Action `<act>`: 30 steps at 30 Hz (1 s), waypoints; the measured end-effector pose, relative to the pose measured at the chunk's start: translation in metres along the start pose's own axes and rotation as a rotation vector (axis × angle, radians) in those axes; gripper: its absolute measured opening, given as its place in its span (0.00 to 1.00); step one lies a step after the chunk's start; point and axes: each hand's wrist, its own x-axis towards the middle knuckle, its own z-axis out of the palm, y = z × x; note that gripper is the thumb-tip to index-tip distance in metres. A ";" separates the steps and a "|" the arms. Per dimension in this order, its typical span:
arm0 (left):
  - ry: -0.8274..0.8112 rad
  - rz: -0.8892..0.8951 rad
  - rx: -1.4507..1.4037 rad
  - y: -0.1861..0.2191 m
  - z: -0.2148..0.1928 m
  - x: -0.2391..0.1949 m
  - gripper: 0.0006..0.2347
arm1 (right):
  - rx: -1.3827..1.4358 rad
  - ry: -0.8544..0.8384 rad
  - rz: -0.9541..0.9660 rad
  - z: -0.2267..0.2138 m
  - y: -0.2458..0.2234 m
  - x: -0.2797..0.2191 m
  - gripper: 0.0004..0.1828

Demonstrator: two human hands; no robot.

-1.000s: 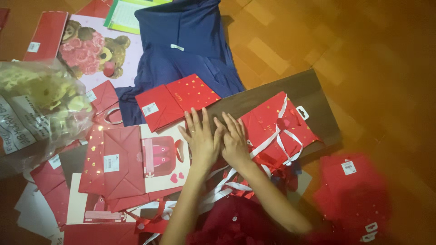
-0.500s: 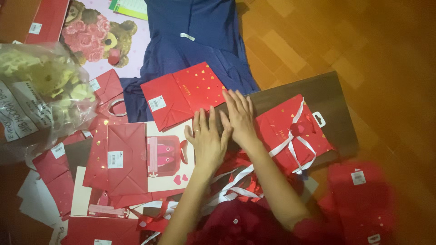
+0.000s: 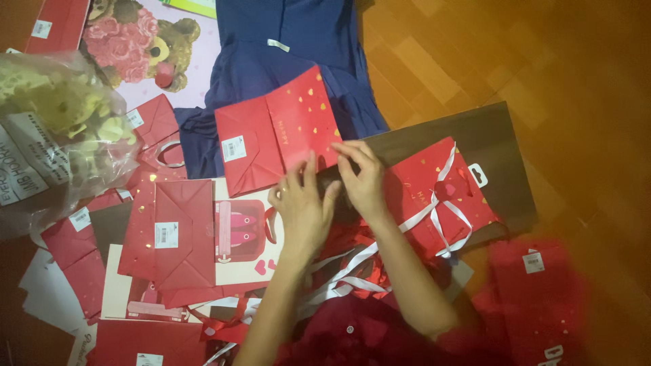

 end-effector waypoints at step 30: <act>0.065 -0.074 -0.611 -0.012 -0.036 0.026 0.20 | -0.989 -0.538 -0.189 -0.006 -0.002 -0.068 0.38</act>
